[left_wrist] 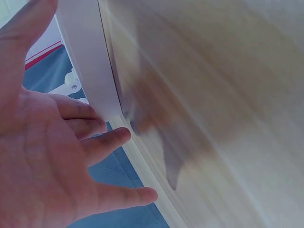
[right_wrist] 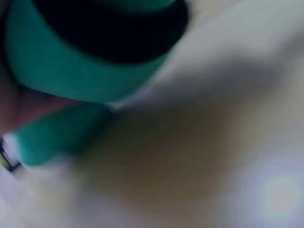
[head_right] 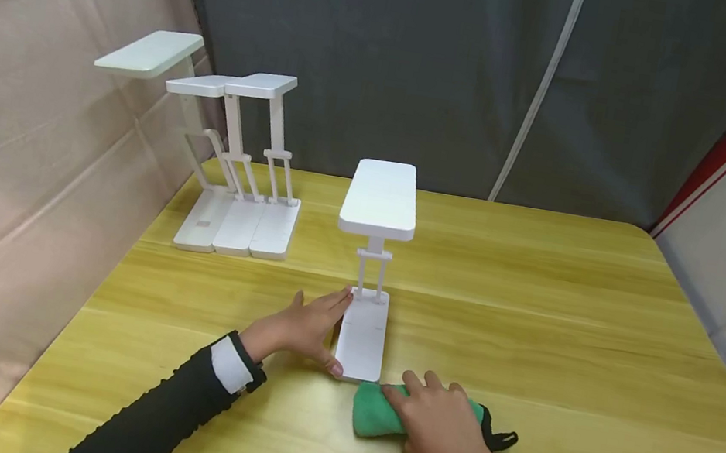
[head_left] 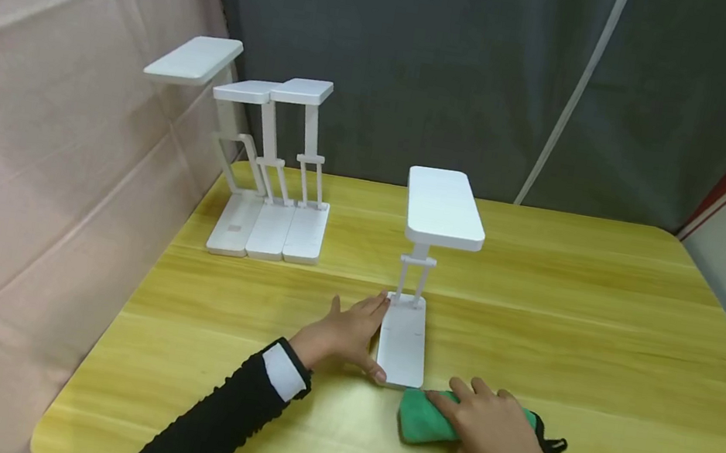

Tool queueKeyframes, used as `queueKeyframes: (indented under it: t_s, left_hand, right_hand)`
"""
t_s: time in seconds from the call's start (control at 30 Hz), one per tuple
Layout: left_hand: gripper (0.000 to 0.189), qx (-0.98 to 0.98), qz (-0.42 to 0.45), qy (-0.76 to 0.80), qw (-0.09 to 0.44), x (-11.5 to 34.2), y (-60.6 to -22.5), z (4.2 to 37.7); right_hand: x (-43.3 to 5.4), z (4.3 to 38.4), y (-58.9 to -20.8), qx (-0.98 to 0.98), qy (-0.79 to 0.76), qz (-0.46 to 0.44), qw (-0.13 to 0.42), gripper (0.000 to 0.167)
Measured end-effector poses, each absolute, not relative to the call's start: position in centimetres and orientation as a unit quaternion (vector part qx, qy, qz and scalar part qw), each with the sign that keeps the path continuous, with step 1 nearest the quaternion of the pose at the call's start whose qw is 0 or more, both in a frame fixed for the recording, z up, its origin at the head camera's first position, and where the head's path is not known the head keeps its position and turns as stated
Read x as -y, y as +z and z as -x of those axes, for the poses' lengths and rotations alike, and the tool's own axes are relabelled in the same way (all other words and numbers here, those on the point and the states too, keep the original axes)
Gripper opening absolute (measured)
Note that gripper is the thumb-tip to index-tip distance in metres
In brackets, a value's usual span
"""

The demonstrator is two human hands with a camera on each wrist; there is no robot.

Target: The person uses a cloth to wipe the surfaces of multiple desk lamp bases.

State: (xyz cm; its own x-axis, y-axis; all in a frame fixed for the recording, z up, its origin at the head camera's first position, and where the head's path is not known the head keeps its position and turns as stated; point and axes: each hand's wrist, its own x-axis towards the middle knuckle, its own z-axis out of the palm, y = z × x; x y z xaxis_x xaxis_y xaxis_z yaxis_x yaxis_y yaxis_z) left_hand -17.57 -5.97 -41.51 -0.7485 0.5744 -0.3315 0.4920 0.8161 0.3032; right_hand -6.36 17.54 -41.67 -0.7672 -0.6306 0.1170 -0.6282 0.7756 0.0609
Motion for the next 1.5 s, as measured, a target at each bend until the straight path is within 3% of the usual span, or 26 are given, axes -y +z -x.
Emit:
queueKeyframes:
  t_s: [0.17, 0.4, 0.57, 0.77, 0.93, 1.07, 1.2, 1.27, 1.5]
  left_hand:
    - [0.124, -0.928, -0.292, 0.102, 0.208, 5.9, -41.7, 17.6]
    - [0.124, -0.927, -0.295, 0.092, 0.212, 5.7, -41.9, 17.3]
    - [0.123, -0.928, -0.3, 0.078, 0.207, 5.7, -42.1, 16.8]
    - [0.124, -0.936, -0.303, 0.056, 0.168, 6.0, -41.8, 16.7]
    - [0.124, -0.936, -0.304, 0.056, 0.165, 6.2, -41.6, 16.9]
    - [0.124, -0.936, -0.305, 0.063, 0.167, 6.2, -41.6, 17.2]
    - [0.124, -0.934, -0.302, 0.081, 0.174, 6.4, -41.6, 17.4]
    - [0.123, -0.933, -0.301, 0.091, 0.175, 6.5, -41.6, 17.4]
    - [0.113, -0.927, -0.295, 0.162, 0.166, 6.6, -42.2, 17.2]
  right_hand:
    - [-18.6, 8.8, -38.9, 0.957, 0.04, -0.287, 0.033, 0.053]
    - [-17.5, 13.7, -40.1, 0.951, 0.009, -0.274, 0.142, 0.052]
    - [-16.5, 13.2, -43.3, 0.948, -0.022, -0.268, 0.172, 0.056]
    - [-16.7, 10.9, -43.1, 0.934, -0.031, -0.302, 0.186, 0.059]
    - [-16.9, 9.2, -42.0, 0.921, -0.035, -0.35, 0.167, 0.06]
    - [-17.0, 8.2, -40.8, 0.92, -0.022, -0.372, 0.117, 0.059]
    - [-16.6, 8.6, -38.7, 0.932, 0.036, -0.357, 0.051, 0.059]
    - [-16.1, 9.5, -37.7, 0.939, 0.055, -0.336, 0.05, 0.057]
    - [-13.2, 13.9, -39.4, 0.934, -0.037, -0.291, 0.203, 0.049]
